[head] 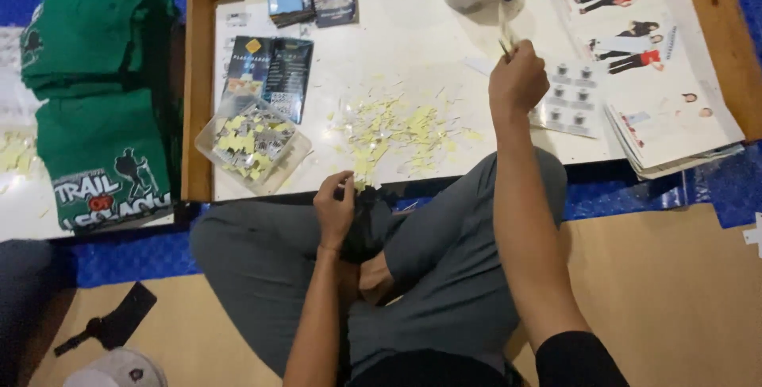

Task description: The person sits cross-legged on the floor and peels small stickers from a sheet. They remove the backing paper from each sticker and place the peeled stickers into a clear plastic container.

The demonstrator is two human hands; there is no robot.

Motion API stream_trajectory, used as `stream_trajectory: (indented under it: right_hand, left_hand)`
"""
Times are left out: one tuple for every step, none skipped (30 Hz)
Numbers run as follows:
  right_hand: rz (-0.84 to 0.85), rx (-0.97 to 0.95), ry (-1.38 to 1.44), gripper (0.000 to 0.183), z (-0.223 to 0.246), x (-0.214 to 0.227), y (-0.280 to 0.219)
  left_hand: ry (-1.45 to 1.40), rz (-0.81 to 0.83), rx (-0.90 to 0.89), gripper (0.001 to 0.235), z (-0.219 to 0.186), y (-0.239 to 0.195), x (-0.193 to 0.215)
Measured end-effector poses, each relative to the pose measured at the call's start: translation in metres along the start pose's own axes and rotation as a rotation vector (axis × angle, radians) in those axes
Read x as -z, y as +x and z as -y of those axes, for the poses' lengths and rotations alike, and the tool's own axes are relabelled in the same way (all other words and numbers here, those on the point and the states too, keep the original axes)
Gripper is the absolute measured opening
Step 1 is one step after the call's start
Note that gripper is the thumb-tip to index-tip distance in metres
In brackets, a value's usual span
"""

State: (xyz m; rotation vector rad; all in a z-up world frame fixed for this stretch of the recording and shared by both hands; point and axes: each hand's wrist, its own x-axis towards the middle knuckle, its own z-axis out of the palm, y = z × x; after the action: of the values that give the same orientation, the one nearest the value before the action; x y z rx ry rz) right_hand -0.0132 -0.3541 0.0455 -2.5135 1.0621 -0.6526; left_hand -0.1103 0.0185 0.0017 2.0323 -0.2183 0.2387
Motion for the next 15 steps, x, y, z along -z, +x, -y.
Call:
stream_trajectory:
  right_hand:
    - [0.005,0.012,0.000,0.008,0.013,0.011,-0.014]
    - [0.005,0.094,0.033,0.007,0.027,0.022,-0.027]
    - [-0.005,0.180,0.070,0.007,0.042,0.034,-0.036]
    - [-0.009,0.196,0.073,0.007,0.052,0.031,-0.046]
    - [0.024,0.234,0.090,0.011,0.060,0.028,-0.059]
    - [0.057,0.273,0.107,0.016,0.067,0.024,-0.072]
    - [0.060,0.281,0.108,0.016,0.077,0.024,-0.085]
    - [0.048,0.345,0.135,0.017,0.086,0.024,-0.098]
    - [0.033,0.404,0.161,0.017,0.094,0.024,-0.111]
    - [0.033,0.407,0.161,0.017,0.100,0.020,-0.127]
    - [0.162,0.415,0.255,0.023,0.105,0.017,-0.143]
    - [0.291,0.420,0.348,0.030,0.110,0.014,-0.158]
    - [0.289,0.422,0.347,0.030,0.114,0.020,-0.167]
    - [0.503,0.391,0.375,0.035,0.119,0.026,-0.176]
    - [0.724,0.360,0.404,0.044,0.125,0.031,-0.187]
  left_hand:
    - [0.000,-0.011,0.008,0.015,-0.001,-0.001,-0.001]
    - [-0.043,-0.019,-0.010,0.016,-0.002,-0.001,-0.001]
    - [-0.091,-0.033,-0.036,0.018,-0.004,0.004,-0.004]
    - [-0.095,-0.049,-0.037,0.018,-0.005,0.007,-0.009]
    - [-0.175,-0.026,-0.018,0.020,-0.005,0.007,-0.013]
    - [-0.255,-0.003,0.000,0.023,-0.005,0.008,-0.017]
    - [-0.256,-0.012,0.003,0.023,-0.005,0.013,-0.023]
    - [-0.479,0.074,0.100,0.036,-0.004,0.019,-0.029]
    - [-0.702,0.167,0.194,0.052,-0.004,0.025,-0.035]
    - [-0.703,0.165,0.194,0.052,-0.008,0.035,-0.038]
    - [-0.898,0.217,0.297,0.063,-0.013,0.042,-0.041]
    - [-1.093,0.270,0.401,0.074,-0.018,0.050,-0.044]
    - [-1.095,0.269,0.398,0.074,-0.007,0.055,-0.052]
    - [-1.167,0.212,0.525,0.082,0.003,0.059,-0.060]
    - [-1.231,0.143,0.653,0.090,0.015,0.062,-0.064]
